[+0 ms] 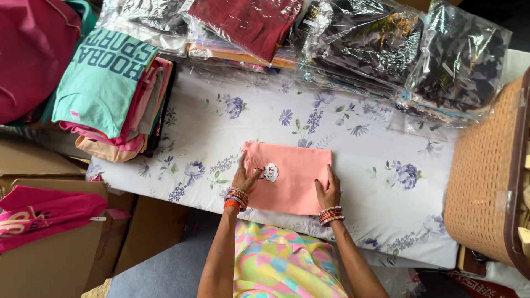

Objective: Folding and arranging various t-shirts on a sorting table.

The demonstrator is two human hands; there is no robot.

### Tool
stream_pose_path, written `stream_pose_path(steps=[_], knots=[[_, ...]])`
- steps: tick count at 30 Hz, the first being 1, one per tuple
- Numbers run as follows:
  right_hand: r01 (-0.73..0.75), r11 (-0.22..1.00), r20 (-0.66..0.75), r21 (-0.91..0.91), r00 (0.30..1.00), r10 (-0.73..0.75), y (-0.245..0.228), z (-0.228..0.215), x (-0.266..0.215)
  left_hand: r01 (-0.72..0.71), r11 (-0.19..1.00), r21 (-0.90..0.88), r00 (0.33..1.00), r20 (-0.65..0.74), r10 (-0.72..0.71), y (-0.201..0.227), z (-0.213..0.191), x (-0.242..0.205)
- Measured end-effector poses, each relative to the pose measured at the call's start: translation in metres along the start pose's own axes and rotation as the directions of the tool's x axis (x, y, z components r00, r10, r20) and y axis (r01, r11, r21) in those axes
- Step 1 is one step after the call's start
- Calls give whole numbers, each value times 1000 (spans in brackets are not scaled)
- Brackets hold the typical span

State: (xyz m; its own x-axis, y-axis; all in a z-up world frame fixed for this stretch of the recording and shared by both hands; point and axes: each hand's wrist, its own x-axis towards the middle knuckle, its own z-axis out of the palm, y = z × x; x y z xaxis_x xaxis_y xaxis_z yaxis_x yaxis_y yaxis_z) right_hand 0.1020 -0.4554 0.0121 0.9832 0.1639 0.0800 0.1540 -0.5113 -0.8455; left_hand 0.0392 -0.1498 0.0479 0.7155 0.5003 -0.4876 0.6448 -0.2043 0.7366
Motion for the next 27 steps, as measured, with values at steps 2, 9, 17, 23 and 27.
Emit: stream_pose_path(steps=[2,9,17,23,27], knots=[[1,1000,34,30,999,-2,5,0,7,-155,988,-2,988,17,155,-17,4,12],[-95,965,130,245,989,65,49,7,14,-121,974,-189,915,359,183,-7,-16,25],[-205,945,136,254,975,175,19,3,21,-173,918,-356,852,414,321,-25,-28,33],[-248,914,214,320,959,185,-59,38,72,-294,868,-399,863,279,421,-35,-83,44],[-328,876,326,353,921,214,-125,84,121,-347,812,-469,870,163,466,-21,-160,42]])
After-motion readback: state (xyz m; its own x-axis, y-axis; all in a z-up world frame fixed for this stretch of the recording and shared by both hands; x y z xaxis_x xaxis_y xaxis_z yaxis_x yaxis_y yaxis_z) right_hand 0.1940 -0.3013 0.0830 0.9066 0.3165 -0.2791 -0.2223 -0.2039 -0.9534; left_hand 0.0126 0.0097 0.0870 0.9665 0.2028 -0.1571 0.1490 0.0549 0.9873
